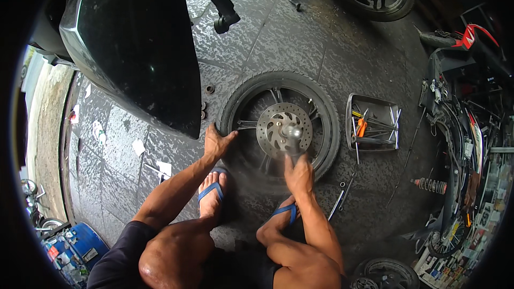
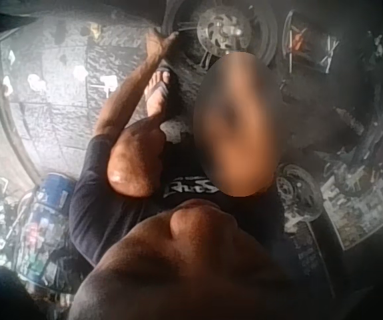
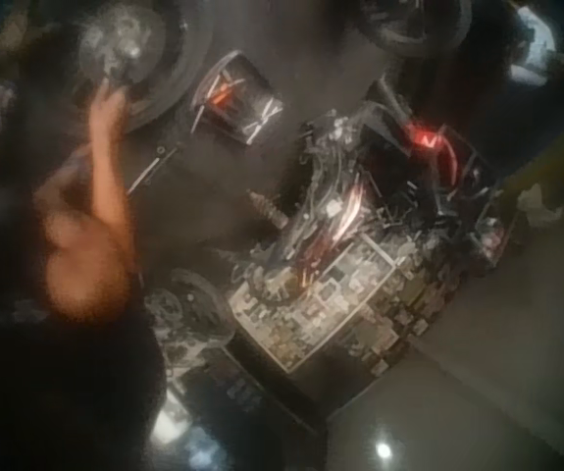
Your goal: The person removes old bearings from a motorcycle wheel hub using a hammer and a punch, then greases the hub and installs new bearings.
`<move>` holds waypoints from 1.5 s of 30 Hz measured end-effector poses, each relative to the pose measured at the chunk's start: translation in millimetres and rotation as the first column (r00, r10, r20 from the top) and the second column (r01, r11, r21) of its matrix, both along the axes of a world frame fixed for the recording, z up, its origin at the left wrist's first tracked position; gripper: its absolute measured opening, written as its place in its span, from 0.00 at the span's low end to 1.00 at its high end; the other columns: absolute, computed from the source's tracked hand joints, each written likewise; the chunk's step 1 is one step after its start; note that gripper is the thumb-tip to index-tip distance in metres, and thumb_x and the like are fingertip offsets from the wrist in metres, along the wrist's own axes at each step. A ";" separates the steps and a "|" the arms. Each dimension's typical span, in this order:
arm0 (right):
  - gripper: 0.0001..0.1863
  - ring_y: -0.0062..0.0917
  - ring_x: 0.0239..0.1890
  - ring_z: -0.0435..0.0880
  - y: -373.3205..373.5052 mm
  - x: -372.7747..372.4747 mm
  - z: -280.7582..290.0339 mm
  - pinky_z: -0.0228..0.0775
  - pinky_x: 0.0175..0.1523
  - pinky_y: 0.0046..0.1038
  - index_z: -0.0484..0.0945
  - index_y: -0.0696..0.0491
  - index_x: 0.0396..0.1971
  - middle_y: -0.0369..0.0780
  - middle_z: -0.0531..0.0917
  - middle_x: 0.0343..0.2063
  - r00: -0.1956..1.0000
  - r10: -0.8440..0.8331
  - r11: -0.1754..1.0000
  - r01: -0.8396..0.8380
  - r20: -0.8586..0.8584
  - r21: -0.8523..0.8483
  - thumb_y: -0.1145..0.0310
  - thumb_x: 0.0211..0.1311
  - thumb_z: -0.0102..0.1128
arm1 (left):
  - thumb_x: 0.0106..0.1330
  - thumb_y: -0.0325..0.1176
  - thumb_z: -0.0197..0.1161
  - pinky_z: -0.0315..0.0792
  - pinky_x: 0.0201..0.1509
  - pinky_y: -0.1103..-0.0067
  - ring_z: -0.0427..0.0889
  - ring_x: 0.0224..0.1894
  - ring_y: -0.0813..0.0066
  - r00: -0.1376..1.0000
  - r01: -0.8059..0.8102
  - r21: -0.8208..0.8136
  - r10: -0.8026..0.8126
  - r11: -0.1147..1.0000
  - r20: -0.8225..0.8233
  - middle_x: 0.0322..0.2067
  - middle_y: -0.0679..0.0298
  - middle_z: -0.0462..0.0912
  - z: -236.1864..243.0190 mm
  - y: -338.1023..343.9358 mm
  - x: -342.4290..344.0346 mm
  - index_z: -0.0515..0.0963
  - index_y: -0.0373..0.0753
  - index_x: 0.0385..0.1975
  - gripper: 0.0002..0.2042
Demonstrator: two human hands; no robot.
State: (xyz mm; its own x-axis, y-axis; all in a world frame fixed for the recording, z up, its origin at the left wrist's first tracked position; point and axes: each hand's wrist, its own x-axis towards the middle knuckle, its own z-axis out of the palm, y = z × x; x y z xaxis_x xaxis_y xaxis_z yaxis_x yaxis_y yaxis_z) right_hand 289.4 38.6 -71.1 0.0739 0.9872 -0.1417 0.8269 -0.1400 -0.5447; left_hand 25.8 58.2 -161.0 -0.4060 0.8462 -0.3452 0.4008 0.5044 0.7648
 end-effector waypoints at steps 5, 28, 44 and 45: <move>0.24 0.59 0.41 0.81 9.0 6.2 3.4 0.72 0.45 0.49 0.76 0.65 0.37 0.63 0.82 0.32 0.998 -0.042 0.999 0.040 -0.038 -0.033 0.55 0.63 0.64 | 0.53 0.44 0.74 0.61 0.68 0.58 0.65 0.64 0.39 0.963 0.060 -0.004 -0.059 0.998 -0.264 0.61 0.38 0.65 1.5 -9.9 15.3 0.61 0.29 0.65 0.43; 0.34 0.45 0.55 0.80 -90.9 190.5 -51.4 0.70 0.60 0.40 0.60 0.62 0.65 0.54 0.79 0.52 0.711 -0.693 0.707 0.703 -0.120 0.083 0.71 0.60 0.63 | 0.68 0.36 0.51 0.59 0.66 0.61 0.71 0.58 0.53 -0.028 0.983 -0.156 -0.759 0.097 -0.650 0.56 0.45 0.73 9.5 -87.1 130.2 0.59 0.33 0.69 0.30; 0.23 0.40 0.39 0.85 70.2 210.8 -64.2 0.75 0.47 0.39 0.69 0.59 0.44 0.47 0.84 0.33 0.700 -0.690 0.641 0.710 -0.187 0.294 0.59 0.61 0.68 | 0.53 0.40 0.71 0.60 0.62 0.46 0.75 0.52 0.53 0.062 0.974 -0.171 -0.906 0.145 -0.419 0.46 0.51 0.75 15.7 -66.7 133.0 0.56 0.39 0.70 0.44; 0.26 0.41 0.41 0.85 94.1 220.3 -64.9 0.75 0.48 0.39 0.69 0.61 0.44 0.49 0.84 0.33 0.668 -0.731 0.628 0.738 -0.136 0.246 0.57 0.59 0.70 | 0.52 0.40 0.71 0.60 0.62 0.46 0.75 0.52 0.53 0.056 0.974 -0.181 -0.913 0.140 -0.405 0.47 0.52 0.75 23.2 -64.5 132.3 0.55 0.39 0.70 0.45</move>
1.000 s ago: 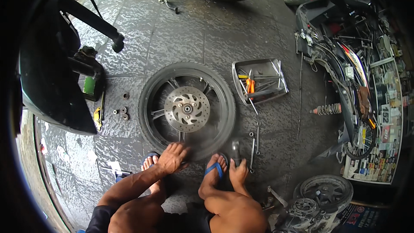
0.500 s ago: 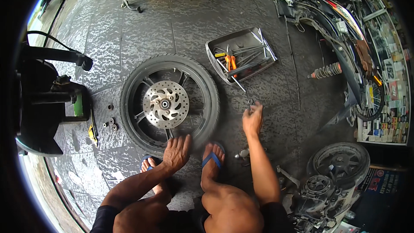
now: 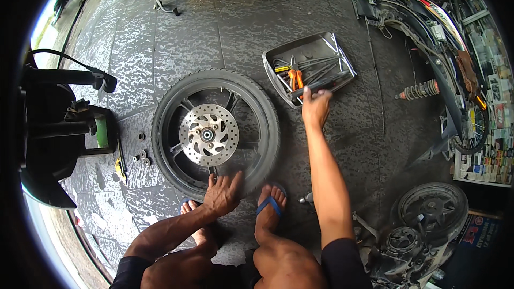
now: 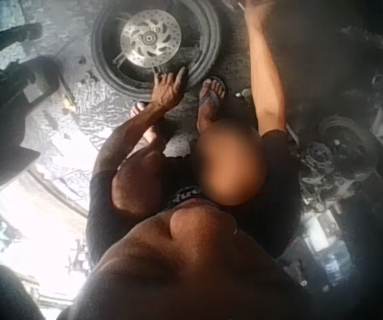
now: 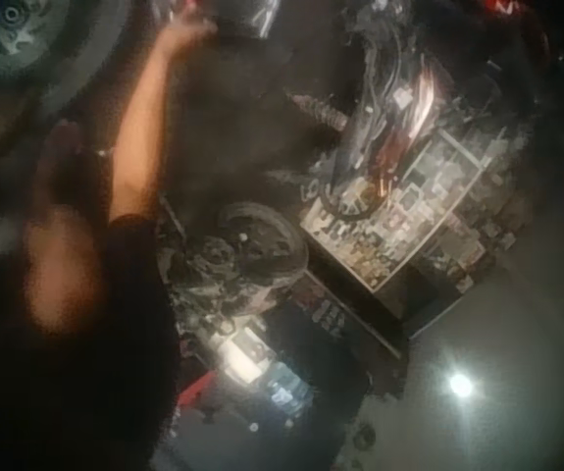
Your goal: The person removes old bearings from a motorcycle wheel hub using a hammer and a punch, then greases the hub and installs new bearings.
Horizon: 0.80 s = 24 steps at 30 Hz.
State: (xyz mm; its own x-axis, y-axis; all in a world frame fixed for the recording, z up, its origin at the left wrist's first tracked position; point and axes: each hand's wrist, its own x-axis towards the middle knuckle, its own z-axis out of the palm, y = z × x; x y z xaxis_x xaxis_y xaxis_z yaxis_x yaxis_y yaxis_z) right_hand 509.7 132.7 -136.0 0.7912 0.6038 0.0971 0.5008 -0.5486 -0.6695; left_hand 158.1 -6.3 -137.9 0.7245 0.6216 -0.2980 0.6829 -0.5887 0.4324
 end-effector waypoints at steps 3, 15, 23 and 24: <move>0.35 0.45 0.44 0.86 42.6 69.3 -35.9 0.78 0.50 0.39 0.67 0.67 0.43 0.54 0.84 0.36 0.970 -0.216 0.961 0.190 -0.111 -0.202 0.52 0.52 0.75 | 0.52 0.41 0.71 0.58 0.64 0.47 0.75 0.51 0.54 1.000 0.025 -0.046 -0.024 0.999 0.012 0.45 0.53 0.75 20.6 2.5 7.1 0.53 0.41 0.72 0.47; 0.31 0.38 0.49 0.79 -96.8 -17.3 -47.0 0.72 0.54 0.36 0.64 0.68 0.50 0.56 0.76 0.46 0.979 -0.139 0.981 0.157 -0.148 0.116 0.63 0.57 0.68 | 0.52 0.44 0.72 0.58 0.64 0.47 0.74 0.53 0.54 1.000 0.019 -0.073 -0.020 0.997 -0.020 0.47 0.52 0.75 40.8 9.8 -11.5 0.49 0.38 0.73 0.50; 0.20 0.37 0.34 0.75 -160.8 -67.4 -98.6 0.68 0.44 0.36 0.66 0.58 0.41 0.47 0.73 0.34 0.975 -0.201 0.979 0.205 -0.097 0.025 0.67 0.57 0.68 | 0.51 0.42 0.71 0.57 0.66 0.51 0.75 0.51 0.54 0.999 0.002 -0.067 0.000 0.998 0.035 0.44 0.53 0.76 53.0 13.4 1.7 0.49 0.39 0.74 0.50; 0.20 0.38 0.34 0.75 -157.9 -70.7 -99.5 0.68 0.44 0.36 0.67 0.59 0.39 0.46 0.73 0.33 0.976 -0.181 0.982 0.186 -0.120 0.032 0.66 0.57 0.68 | 0.51 0.42 0.72 0.57 0.66 0.51 0.75 0.51 0.54 0.999 0.001 -0.059 0.002 0.998 0.047 0.44 0.53 0.76 51.9 12.8 1.6 0.49 0.39 0.73 0.50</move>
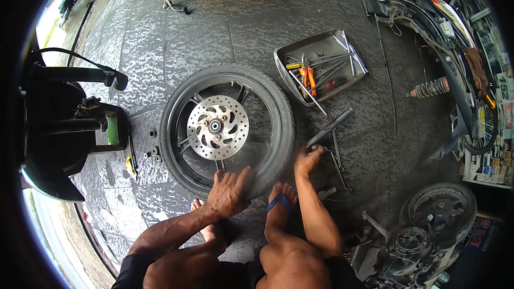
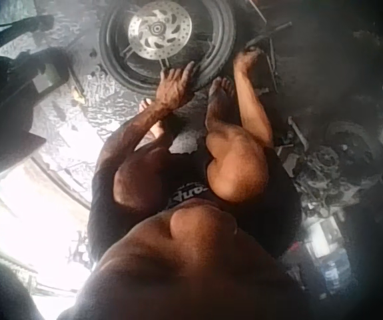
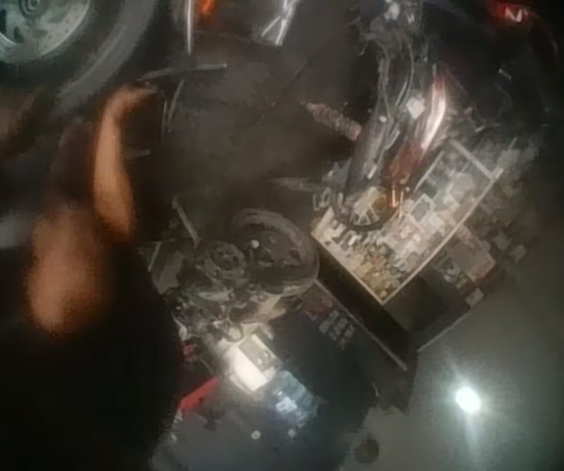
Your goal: The person removes old bearings from a motorcycle wheel hub using a hammer and a punch, then greases the hub and installs new bearings.
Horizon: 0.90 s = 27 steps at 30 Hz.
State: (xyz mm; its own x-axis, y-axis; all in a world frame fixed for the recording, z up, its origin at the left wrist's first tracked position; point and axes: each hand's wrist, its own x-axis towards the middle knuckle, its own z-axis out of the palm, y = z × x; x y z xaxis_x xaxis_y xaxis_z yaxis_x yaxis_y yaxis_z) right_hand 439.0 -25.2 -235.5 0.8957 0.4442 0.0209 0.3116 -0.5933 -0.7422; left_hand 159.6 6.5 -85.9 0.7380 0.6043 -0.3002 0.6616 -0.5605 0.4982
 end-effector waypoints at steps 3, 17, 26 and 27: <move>0.18 0.39 0.34 0.75 4.2 -2.1 0.7 0.68 0.43 0.37 0.68 0.59 0.36 0.45 0.74 0.30 0.997 0.061 0.998 -0.060 -0.053 0.012 0.64 0.60 0.68 | 0.50 0.42 0.72 0.58 0.66 0.50 0.75 0.50 0.54 1.000 -0.001 0.015 0.001 1.000 0.021 0.44 0.53 0.76 -5.2 -3.0 2.9 0.50 0.39 0.73 0.50; 0.25 0.43 0.50 0.78 -203.4 29.2 34.4 0.72 0.57 0.38 0.65 0.64 0.54 0.52 0.77 0.44 0.922 0.250 0.931 -0.146 0.294 -0.335 0.71 0.61 0.65 | 0.57 0.44 0.68 0.61 0.67 0.62 0.71 0.60 0.55 0.992 -0.033 0.010 0.031 0.999 0.121 0.56 0.52 0.72 -44.0 -20.1 -15.9 0.65 0.38 0.67 0.37; 0.30 0.30 0.30 0.82 -242.2 11.3 38.5 0.77 0.38 0.32 0.63 0.64 0.58 0.47 0.79 0.32 0.958 0.257 0.608 -0.263 -0.128 -0.749 0.73 0.59 0.66 | 0.57 0.36 0.68 0.69 0.57 0.62 0.75 0.52 0.51 0.823 -0.467 0.062 0.408 0.882 0.394 0.50 0.52 0.76 -33.6 -25.3 -114.0 0.76 0.38 0.51 0.21; 0.29 0.30 0.29 0.82 -222.3 6.1 53.9 0.78 0.37 0.32 0.63 0.64 0.57 0.47 0.79 0.32 0.964 0.160 0.634 -0.266 -0.214 -0.726 0.72 0.59 0.66 | 0.56 0.34 0.69 0.70 0.58 0.62 0.75 0.52 0.50 0.781 -0.557 0.054 0.500 0.829 0.374 0.50 0.52 0.77 -30.7 -32.9 -137.3 0.77 0.38 0.50 0.21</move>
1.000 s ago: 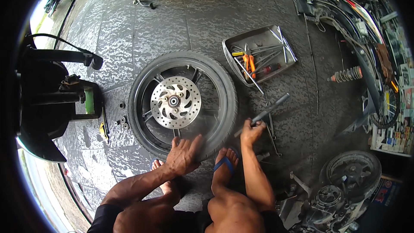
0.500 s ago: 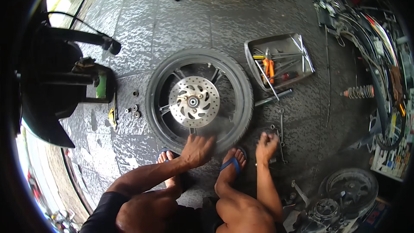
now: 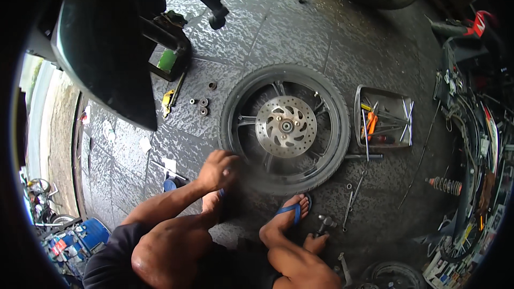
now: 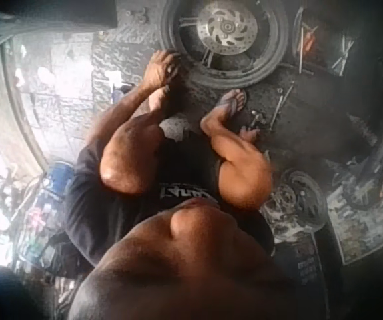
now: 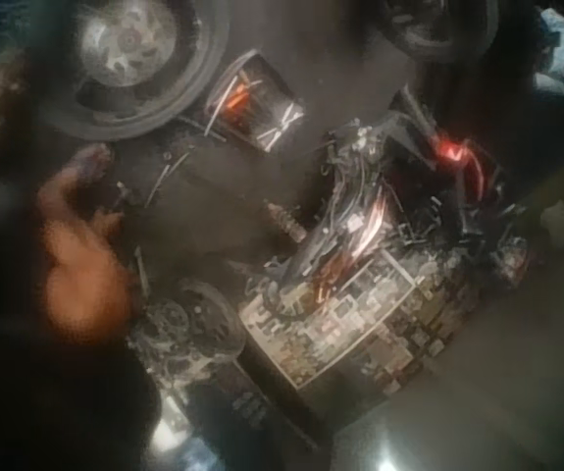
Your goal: The person removes old bearings from a motorcycle wheel hub using a hammer and a punch, then greases the hub and installs new bearings.
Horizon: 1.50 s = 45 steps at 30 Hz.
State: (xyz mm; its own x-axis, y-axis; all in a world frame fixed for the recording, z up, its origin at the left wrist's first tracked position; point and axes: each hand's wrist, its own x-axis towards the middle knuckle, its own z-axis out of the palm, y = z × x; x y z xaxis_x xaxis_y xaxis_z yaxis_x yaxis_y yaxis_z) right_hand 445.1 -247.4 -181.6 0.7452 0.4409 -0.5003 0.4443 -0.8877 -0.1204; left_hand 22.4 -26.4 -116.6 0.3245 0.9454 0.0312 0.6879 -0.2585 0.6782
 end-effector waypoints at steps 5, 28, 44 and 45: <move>0.25 0.23 0.16 0.77 106.6 -53.0 122.5 0.72 0.24 0.29 0.68 0.65 0.53 0.40 0.79 0.21 0.889 0.085 0.839 0.180 -0.449 0.514 0.69 0.61 0.66 | 0.58 0.27 0.67 0.71 0.57 0.67 0.76 0.51 0.51 0.777 -0.625 -0.048 0.614 0.779 -0.141 0.45 0.51 0.77 -21.0 -67.8 -97.1 0.78 0.34 0.45 0.15; 0.26 0.59 0.40 0.81 295.0 -178.2 166.7 0.71 0.43 0.50 0.75 0.66 0.42 0.62 0.82 0.33 0.707 0.698 0.481 -0.580 0.113 0.657 0.53 0.64 0.62 | 0.68 0.32 0.55 0.67 0.53 0.59 0.73 0.46 0.46 0.458 -0.879 -0.006 0.840 0.477 -0.290 0.41 0.47 0.75 -61.2 -189.7 -149.7 0.75 0.31 0.47 0.13; 0.25 0.58 0.40 0.82 287.2 -154.1 127.0 0.73 0.44 0.50 0.75 0.64 0.44 0.61 0.82 0.30 0.670 0.731 0.579 -0.708 0.126 0.404 0.54 0.63 0.63 | 0.57 0.32 0.62 0.72 0.48 0.56 0.79 0.44 0.40 0.468 -0.883 -0.217 0.745 0.416 -0.475 0.39 0.43 0.79 -80.4 -154.1 -182.7 0.75 0.31 0.36 0.12; 0.26 0.59 0.40 0.82 288.8 -134.8 103.6 0.74 0.45 0.50 0.75 0.66 0.42 0.63 0.82 0.32 0.631 0.766 0.556 -0.746 0.124 0.366 0.54 0.62 0.63 | 0.57 0.32 0.61 0.72 0.49 0.56 0.79 0.44 0.40 0.502 -0.864 -0.223 0.730 0.452 -0.463 0.38 0.42 0.79 -85.4 -149.9 -178.0 0.75 0.31 0.36 0.11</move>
State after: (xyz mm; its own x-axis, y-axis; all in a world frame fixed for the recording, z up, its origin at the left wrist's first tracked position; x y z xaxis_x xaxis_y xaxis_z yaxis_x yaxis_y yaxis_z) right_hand 310.4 41.4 -78.1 0.0360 0.9774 -0.2082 0.9174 -0.1149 -0.3809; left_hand -155.6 -176.3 -202.1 -0.6520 0.6804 -0.3347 0.5999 0.7328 0.3211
